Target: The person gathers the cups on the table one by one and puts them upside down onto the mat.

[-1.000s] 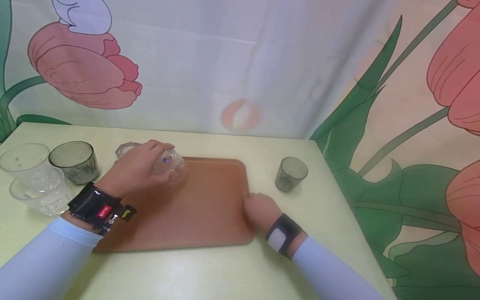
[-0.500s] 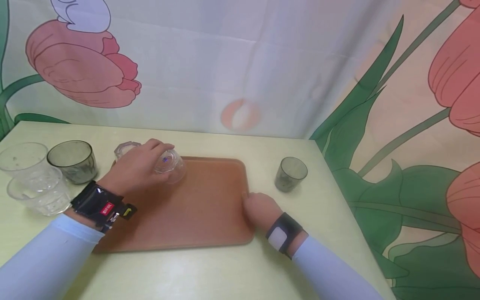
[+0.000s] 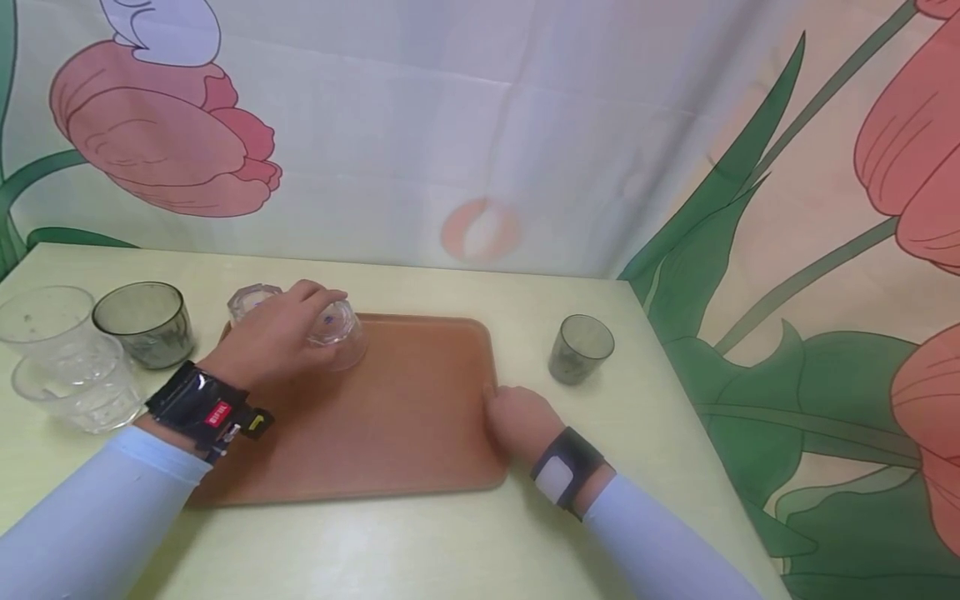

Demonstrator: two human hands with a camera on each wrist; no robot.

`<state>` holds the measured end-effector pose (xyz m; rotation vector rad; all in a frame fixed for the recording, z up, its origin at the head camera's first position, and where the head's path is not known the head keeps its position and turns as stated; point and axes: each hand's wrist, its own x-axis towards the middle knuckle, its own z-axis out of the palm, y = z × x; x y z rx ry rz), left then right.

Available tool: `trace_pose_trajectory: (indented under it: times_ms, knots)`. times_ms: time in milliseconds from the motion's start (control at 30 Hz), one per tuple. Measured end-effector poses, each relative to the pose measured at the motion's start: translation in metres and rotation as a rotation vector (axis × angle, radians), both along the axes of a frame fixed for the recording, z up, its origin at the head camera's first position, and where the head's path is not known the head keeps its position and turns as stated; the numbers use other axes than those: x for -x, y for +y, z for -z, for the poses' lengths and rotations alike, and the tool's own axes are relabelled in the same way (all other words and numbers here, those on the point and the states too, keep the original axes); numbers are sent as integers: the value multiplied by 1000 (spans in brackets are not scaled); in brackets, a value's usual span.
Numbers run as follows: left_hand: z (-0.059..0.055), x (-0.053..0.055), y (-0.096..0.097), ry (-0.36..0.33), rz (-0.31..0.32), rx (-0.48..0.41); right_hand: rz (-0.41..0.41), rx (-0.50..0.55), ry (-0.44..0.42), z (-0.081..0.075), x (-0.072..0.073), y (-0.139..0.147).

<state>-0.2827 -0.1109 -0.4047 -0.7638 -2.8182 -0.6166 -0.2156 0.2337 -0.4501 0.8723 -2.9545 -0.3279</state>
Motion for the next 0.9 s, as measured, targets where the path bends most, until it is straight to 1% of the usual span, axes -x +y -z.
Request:
trace_pose_trajectory:
  times_ms: [100, 267, 533, 900]
  knots:
    - [0, 1, 1, 5, -2, 13, -4, -7, 11, 0, -1, 0]
    - [-1, 3, 3, 35, -5, 35, -24, -29, 50, -1, -2, 2]
    - [3, 7, 4, 43, -18, 63, -7, -2, 11, 0, -3, 2]
    - [7, 11, 3, 39, -42, 96, -22, 12, 49, 3, -1, 2]
